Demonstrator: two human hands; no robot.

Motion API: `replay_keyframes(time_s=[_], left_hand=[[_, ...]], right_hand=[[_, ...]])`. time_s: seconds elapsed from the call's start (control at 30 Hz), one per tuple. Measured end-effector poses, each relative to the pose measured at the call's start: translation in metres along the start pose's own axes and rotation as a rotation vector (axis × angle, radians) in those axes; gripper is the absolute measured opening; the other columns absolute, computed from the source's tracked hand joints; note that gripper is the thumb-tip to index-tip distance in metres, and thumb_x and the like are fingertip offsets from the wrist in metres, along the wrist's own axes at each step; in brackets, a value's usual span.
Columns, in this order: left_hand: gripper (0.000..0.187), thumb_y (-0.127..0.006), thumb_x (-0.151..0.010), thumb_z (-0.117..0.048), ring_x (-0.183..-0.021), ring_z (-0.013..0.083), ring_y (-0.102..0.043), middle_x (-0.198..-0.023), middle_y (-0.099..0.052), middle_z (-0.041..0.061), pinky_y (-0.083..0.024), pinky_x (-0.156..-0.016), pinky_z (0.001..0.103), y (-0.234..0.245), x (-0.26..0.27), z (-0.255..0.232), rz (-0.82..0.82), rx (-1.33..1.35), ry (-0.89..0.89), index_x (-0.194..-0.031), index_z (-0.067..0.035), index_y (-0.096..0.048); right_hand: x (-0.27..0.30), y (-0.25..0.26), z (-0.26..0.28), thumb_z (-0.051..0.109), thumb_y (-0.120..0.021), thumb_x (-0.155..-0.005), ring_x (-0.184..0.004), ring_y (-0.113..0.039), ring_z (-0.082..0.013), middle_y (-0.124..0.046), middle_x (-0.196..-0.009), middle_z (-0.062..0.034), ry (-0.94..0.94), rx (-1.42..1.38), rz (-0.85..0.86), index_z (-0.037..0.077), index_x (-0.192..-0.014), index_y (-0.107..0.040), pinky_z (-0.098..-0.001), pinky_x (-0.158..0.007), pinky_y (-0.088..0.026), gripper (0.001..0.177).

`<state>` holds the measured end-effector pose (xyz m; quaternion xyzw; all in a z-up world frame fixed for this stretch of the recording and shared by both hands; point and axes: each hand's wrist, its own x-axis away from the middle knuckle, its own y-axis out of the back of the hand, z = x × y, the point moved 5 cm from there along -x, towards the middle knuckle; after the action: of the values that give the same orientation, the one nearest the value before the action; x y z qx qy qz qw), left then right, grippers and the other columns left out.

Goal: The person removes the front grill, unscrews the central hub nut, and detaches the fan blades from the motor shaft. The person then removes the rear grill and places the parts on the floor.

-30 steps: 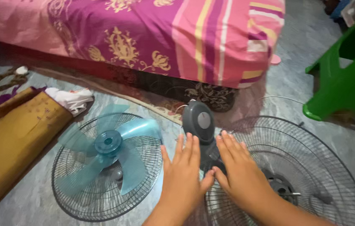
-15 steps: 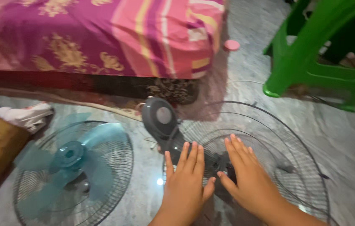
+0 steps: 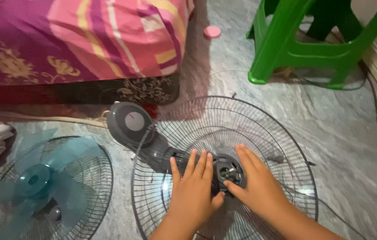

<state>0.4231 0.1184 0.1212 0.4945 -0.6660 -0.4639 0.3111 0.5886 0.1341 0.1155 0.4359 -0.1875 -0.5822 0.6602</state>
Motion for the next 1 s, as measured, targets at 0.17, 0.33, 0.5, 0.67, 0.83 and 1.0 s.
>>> replay_keyframes(time_s=[0.17,0.33,0.5,0.67,0.83,1.0], left_hand=[[0.111,-0.083,-0.066,-0.043,-0.155,0.0370,-0.014,-0.166,-0.027,0.015,0.002,-0.112,0.075,-0.021,-0.011,-0.001,0.127,-0.031,0.079,-0.155,-0.001,-0.031],[0.119,-0.087,-0.062,-0.047,-0.157,0.0359,-0.009,-0.169,-0.021,0.011,0.003,-0.111,0.077,-0.034,-0.013,0.004,0.215,-0.056,0.153,-0.158,-0.009,-0.028],[0.127,-0.094,-0.052,-0.050,-0.158,0.0344,-0.007,-0.170,-0.020,0.004,0.001,-0.107,0.082,-0.034,-0.014,0.009,0.202,-0.064,0.174,-0.159,-0.022,-0.031],[0.131,-0.095,-0.042,-0.058,-0.158,0.0332,-0.007,-0.170,-0.021,0.002,0.000,-0.108,0.081,-0.032,-0.014,0.012,0.187,-0.017,0.229,-0.156,-0.028,-0.038],[0.131,-0.096,-0.041,-0.059,-0.156,0.0332,-0.009,-0.169,-0.023,0.003,0.001,-0.108,0.082,-0.032,-0.014,0.011,0.150,0.002,0.229,-0.155,-0.026,-0.041],[0.134,-0.096,-0.040,-0.058,-0.158,0.0334,-0.006,-0.170,-0.022,0.002,0.003,-0.108,0.081,-0.036,-0.015,0.013,0.192,-0.002,0.253,-0.157,-0.029,-0.038]], right_hand=[[0.011,-0.010,-0.015,0.031,-0.090,-0.062,-0.125,-0.054,-0.0403,-0.057,-0.136,-0.0223,-0.104,-0.049,-0.018,-0.001,-0.136,-0.051,-0.0459,-0.102,-0.045,0.090],[0.015,-0.026,-0.017,0.028,-0.092,-0.059,-0.112,-0.061,-0.0374,-0.062,-0.119,-0.0167,-0.189,-0.121,-0.007,0.004,-0.126,-0.059,-0.0445,-0.094,-0.050,0.078],[0.018,-0.040,-0.021,0.032,-0.093,-0.059,-0.100,-0.063,-0.0315,-0.060,-0.107,-0.0151,-0.299,-0.133,0.022,0.008,-0.120,-0.062,-0.0398,-0.083,-0.055,0.073],[0.012,-0.053,-0.025,0.043,-0.092,-0.060,-0.080,-0.072,-0.0248,-0.070,-0.093,-0.0102,-0.433,-0.176,0.084,0.011,-0.120,-0.060,-0.0380,-0.069,-0.058,0.075],[0.006,-0.053,-0.024,0.051,-0.087,-0.064,-0.065,-0.074,-0.0268,-0.073,-0.073,-0.0082,-0.505,-0.100,0.137,0.012,-0.117,-0.058,-0.0421,-0.057,-0.056,0.072],[0.003,-0.052,-0.020,0.050,-0.081,-0.071,-0.063,-0.076,-0.0264,-0.074,-0.067,-0.0096,-0.527,-0.106,0.209,0.014,-0.114,-0.059,-0.0401,-0.058,-0.056,0.060]])
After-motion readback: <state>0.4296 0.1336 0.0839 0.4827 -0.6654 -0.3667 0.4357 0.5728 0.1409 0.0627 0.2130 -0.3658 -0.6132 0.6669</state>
